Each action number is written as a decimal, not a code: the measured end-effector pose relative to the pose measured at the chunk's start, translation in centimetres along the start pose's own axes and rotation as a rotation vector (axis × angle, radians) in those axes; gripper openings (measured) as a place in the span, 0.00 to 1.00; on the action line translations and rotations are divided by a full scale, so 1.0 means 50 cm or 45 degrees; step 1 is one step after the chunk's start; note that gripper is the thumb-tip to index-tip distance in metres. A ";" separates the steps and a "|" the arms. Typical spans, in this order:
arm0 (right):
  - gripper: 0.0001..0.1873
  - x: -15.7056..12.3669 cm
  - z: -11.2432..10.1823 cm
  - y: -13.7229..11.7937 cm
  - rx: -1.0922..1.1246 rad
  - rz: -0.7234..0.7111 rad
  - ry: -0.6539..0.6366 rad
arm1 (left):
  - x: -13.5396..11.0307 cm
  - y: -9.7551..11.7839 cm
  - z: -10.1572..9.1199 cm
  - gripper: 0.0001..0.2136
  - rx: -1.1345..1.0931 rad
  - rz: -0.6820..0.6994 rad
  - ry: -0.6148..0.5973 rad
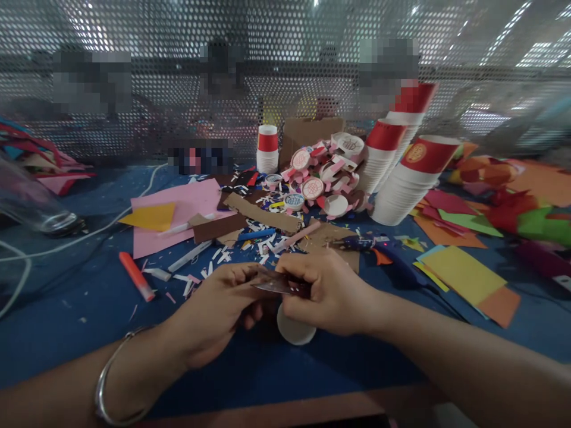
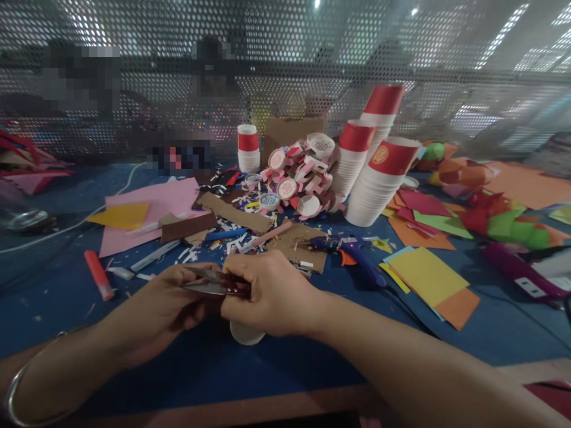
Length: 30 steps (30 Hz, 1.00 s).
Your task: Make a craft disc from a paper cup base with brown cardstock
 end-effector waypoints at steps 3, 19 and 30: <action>0.07 -0.003 -0.006 -0.012 0.028 -0.089 0.024 | 0.004 0.017 0.013 0.07 0.042 -0.071 -0.053; 0.10 0.004 -0.042 0.055 -0.441 0.180 -0.218 | 0.022 0.125 -0.087 0.14 0.269 0.422 0.208; 0.07 -0.108 -0.050 0.122 -0.756 0.682 -0.055 | 0.026 0.108 -0.078 0.10 0.354 0.478 0.116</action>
Point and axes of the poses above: each hand's wrist, its own x-axis towards the middle knuckle, its own z-axis out of the palm, y = z × x, the point moved 10 cm from there along x, towards the middle knuckle, and after that the axes turned 4 degrees about z, right-handed, at the moved point
